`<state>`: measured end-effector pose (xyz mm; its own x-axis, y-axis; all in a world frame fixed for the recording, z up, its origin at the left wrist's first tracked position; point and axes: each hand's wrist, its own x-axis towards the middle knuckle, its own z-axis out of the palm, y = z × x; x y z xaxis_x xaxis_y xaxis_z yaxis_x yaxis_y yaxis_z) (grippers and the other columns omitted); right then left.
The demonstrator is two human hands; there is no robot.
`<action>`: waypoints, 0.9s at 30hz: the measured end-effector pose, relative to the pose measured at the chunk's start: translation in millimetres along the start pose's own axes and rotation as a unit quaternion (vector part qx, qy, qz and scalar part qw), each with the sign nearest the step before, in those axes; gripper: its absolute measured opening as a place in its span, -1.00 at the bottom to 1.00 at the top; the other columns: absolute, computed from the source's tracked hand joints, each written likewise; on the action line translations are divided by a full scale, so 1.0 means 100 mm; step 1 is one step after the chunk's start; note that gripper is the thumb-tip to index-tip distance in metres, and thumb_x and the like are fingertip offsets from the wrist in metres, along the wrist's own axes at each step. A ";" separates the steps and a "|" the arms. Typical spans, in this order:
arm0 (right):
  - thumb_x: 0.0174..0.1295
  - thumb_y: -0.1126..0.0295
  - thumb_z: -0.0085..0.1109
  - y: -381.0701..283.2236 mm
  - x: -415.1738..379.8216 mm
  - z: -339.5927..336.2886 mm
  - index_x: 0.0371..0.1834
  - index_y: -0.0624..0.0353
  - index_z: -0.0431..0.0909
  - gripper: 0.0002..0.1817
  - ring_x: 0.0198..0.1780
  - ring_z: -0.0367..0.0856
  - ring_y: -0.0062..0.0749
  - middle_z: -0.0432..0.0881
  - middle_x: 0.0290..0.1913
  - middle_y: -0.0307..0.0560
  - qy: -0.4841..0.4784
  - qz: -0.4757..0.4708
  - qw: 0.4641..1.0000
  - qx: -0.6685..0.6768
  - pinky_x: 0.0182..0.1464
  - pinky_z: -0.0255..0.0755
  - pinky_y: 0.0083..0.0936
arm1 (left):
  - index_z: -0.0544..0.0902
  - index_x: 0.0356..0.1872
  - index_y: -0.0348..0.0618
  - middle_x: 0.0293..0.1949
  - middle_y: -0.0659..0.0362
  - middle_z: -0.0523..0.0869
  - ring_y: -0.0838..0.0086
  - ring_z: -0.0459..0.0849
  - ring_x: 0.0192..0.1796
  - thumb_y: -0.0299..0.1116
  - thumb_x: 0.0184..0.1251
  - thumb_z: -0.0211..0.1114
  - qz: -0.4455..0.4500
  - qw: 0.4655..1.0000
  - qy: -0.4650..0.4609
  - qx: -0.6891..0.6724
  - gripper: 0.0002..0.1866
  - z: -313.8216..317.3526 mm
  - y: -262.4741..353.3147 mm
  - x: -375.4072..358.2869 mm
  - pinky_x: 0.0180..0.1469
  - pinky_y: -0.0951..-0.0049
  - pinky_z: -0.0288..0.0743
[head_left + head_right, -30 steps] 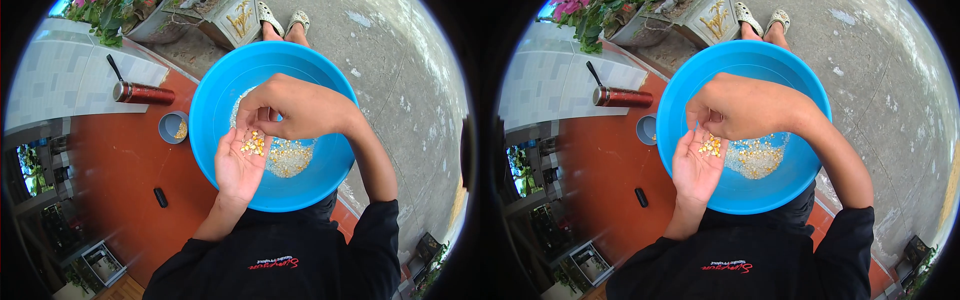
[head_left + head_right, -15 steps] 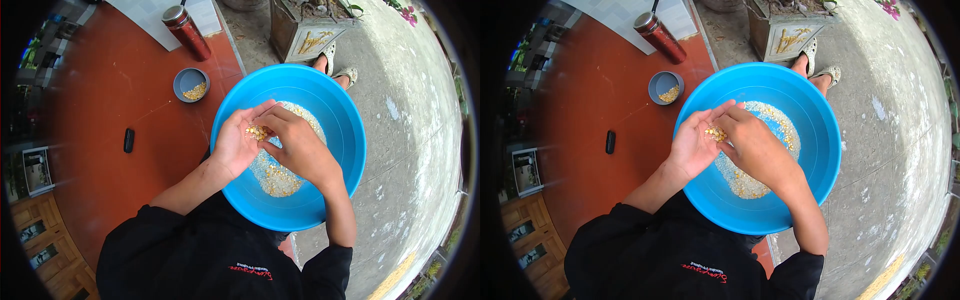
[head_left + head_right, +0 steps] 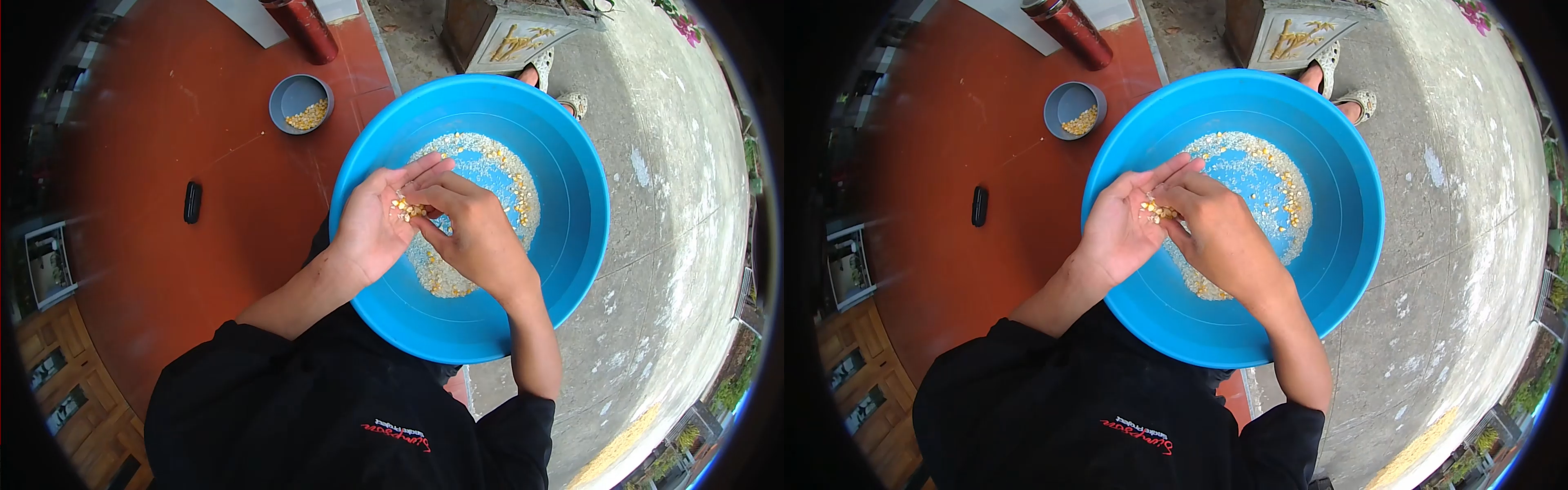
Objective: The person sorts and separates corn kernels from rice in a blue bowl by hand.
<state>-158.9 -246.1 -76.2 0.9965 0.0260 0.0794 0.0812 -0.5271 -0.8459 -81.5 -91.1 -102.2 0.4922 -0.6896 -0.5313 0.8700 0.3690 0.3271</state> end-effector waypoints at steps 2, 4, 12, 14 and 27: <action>0.16 0.68 0.47 0.01 0.00 0.00 0.05 0.36 0.76 -0.65 0.02 0.79 0.10 0.74 -0.02 0.17 0.001 -0.007 1.000 0.000 0.06 0.71 -0.15 | 0.38 0.62 -0.40 0.61 -0.07 0.52 0.21 0.48 0.63 -0.25 0.74 -0.09 -0.002 1.000 0.006 0.004 -0.41 0.03 0.00 -0.02 0.70 0.12 0.28; 0.16 0.68 0.47 0.03 0.00 0.00 0.03 0.36 0.76 -0.67 0.01 0.79 0.09 0.74 -0.04 0.16 0.002 -0.006 1.000 0.001 0.05 0.71 -0.16 | 0.37 0.61 -0.40 0.61 -0.08 0.51 0.21 0.46 0.64 -0.25 0.74 -0.08 -0.004 1.000 0.005 0.003 -0.41 0.04 0.01 -0.02 0.70 0.12 0.26; 0.21 0.69 0.44 -0.01 0.03 -0.12 -0.05 0.37 0.77 -0.77 -0.09 0.84 -0.14 0.81 -0.07 0.11 0.021 0.039 0.997 0.055 0.00 0.75 -0.30 | 0.37 0.61 -0.42 0.59 -0.10 0.52 0.19 0.48 0.62 -0.27 0.74 -0.07 -0.008 1.000 -0.019 -0.020 -0.42 0.05 0.03 0.00 0.69 0.09 0.30; 0.27 0.68 0.43 0.00 0.04 -0.17 -0.06 0.37 0.77 -0.81 -0.08 0.85 -0.27 0.83 -0.06 0.05 0.027 0.067 0.987 0.146 0.02 0.76 -0.37 | 0.37 0.60 -0.42 0.58 -0.12 0.52 0.18 0.49 0.60 -0.28 0.74 -0.06 -0.010 0.999 -0.030 -0.045 -0.43 0.08 0.04 0.01 0.68 0.07 0.32; 0.57 0.31 0.10 0.21 0.10 -0.26 -0.19 0.29 0.67 -0.73 -0.40 0.52 -0.52 0.62 -0.38 -0.18 0.069 0.197 0.761 0.614 -0.39 0.35 -0.58 | 0.36 0.56 -0.50 0.62 -0.20 0.42 0.14 0.36 0.70 -0.35 0.73 -0.04 -0.004 0.993 -0.062 -0.104 -0.46 0.13 0.09 0.01 0.82 0.08 0.17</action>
<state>-147.6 -278.7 -79.1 0.9438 -0.0639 -0.3244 -0.1805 0.7224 -0.6675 -73.7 -96.8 -90.4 0.4887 -0.7597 -0.4289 0.8676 0.4750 0.1472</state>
